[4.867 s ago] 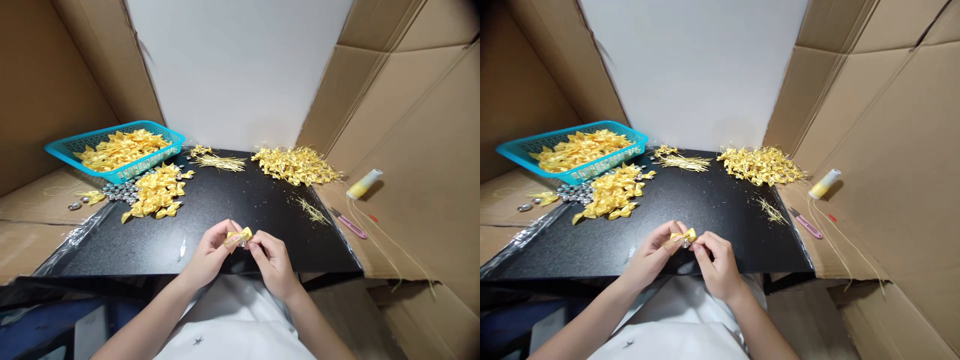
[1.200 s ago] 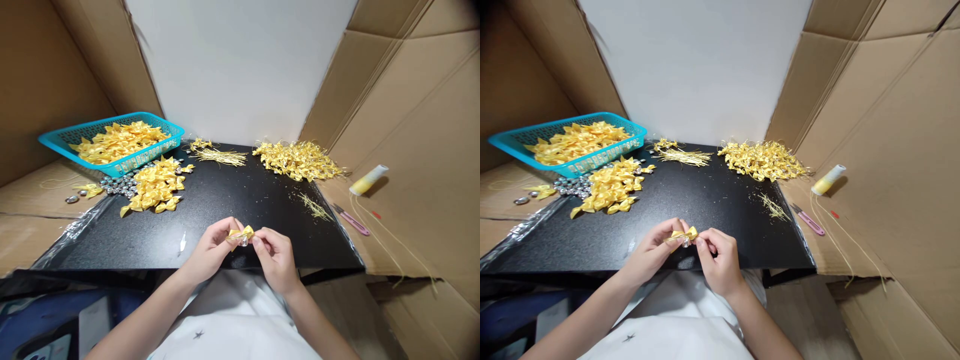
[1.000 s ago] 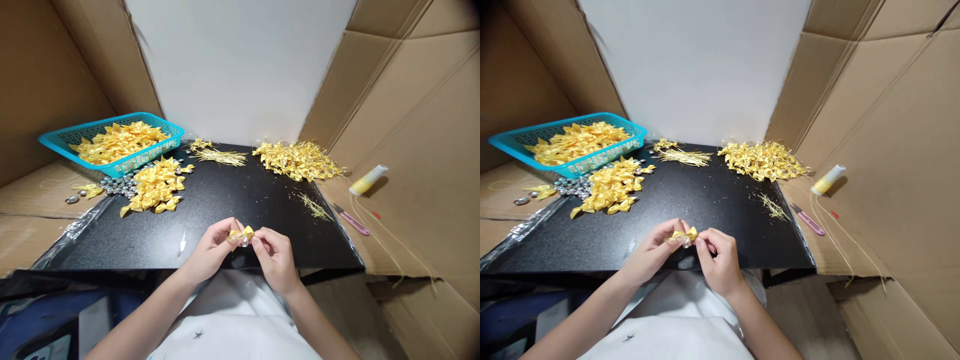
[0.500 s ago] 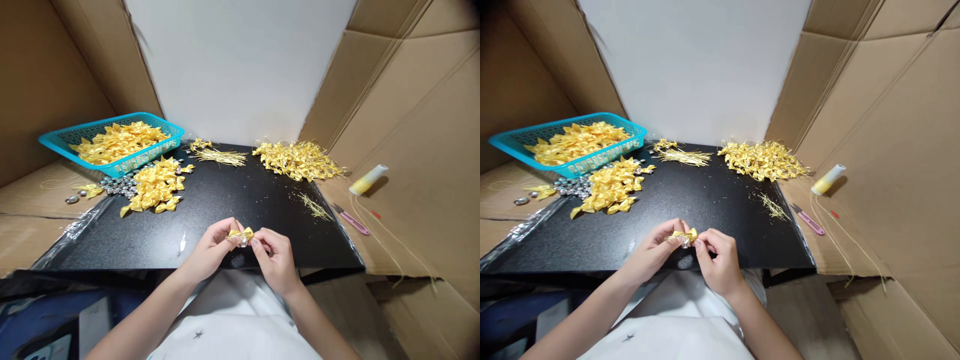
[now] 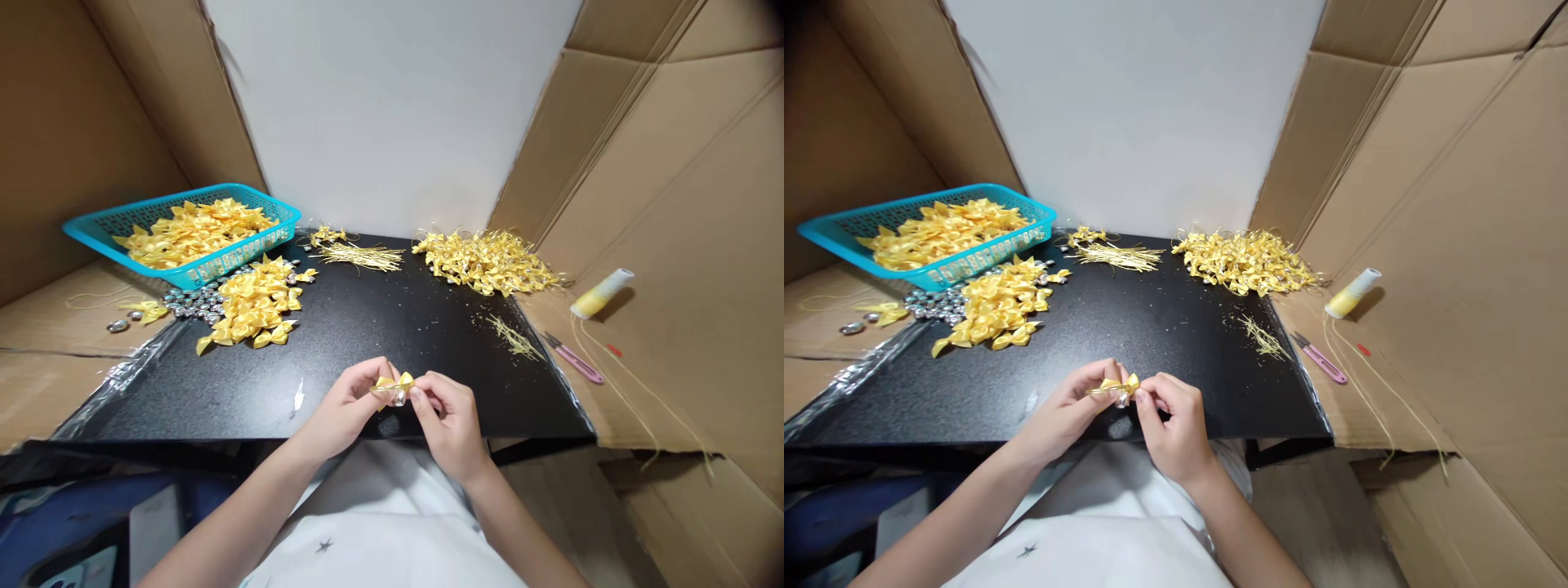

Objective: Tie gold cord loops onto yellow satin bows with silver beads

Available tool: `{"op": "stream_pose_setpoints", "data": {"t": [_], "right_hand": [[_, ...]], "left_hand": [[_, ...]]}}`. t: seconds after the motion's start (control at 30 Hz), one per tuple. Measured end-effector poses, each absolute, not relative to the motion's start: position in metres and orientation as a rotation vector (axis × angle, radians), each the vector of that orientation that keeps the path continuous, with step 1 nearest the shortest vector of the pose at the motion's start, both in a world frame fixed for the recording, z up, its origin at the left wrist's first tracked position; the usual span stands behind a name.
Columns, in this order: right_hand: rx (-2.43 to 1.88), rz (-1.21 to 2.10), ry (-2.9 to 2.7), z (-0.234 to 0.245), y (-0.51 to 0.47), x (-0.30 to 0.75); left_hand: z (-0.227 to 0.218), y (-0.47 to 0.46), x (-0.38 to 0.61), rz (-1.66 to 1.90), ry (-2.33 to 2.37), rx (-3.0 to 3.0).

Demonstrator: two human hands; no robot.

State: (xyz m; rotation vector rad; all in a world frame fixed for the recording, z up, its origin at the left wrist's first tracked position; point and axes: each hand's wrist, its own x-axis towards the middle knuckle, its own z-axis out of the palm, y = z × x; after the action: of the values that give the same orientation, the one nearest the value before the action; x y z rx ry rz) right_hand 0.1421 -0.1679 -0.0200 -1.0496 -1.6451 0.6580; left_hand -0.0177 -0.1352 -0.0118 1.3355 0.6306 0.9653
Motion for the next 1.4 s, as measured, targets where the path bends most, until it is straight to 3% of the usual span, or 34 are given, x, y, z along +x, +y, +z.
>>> {"op": "stream_pose_setpoints", "data": {"t": [0.27,0.6,1.4], "right_hand": [[-1.014,0.73,-1.645,-0.0234,-0.167,0.1456],[-1.015,0.728,-1.666,-0.0207,-0.1669,0.1454],[-0.992,0.66,-1.73,-0.0194,-0.1667,0.1443]], "left_hand": [[-0.012,-0.1373,-0.019,1.024,0.616,1.428],[-0.0087,-0.136,-0.0176,0.909,0.606,1.091],[-0.0182,-0.1345,-0.0203,0.923,0.649,1.184]]}}
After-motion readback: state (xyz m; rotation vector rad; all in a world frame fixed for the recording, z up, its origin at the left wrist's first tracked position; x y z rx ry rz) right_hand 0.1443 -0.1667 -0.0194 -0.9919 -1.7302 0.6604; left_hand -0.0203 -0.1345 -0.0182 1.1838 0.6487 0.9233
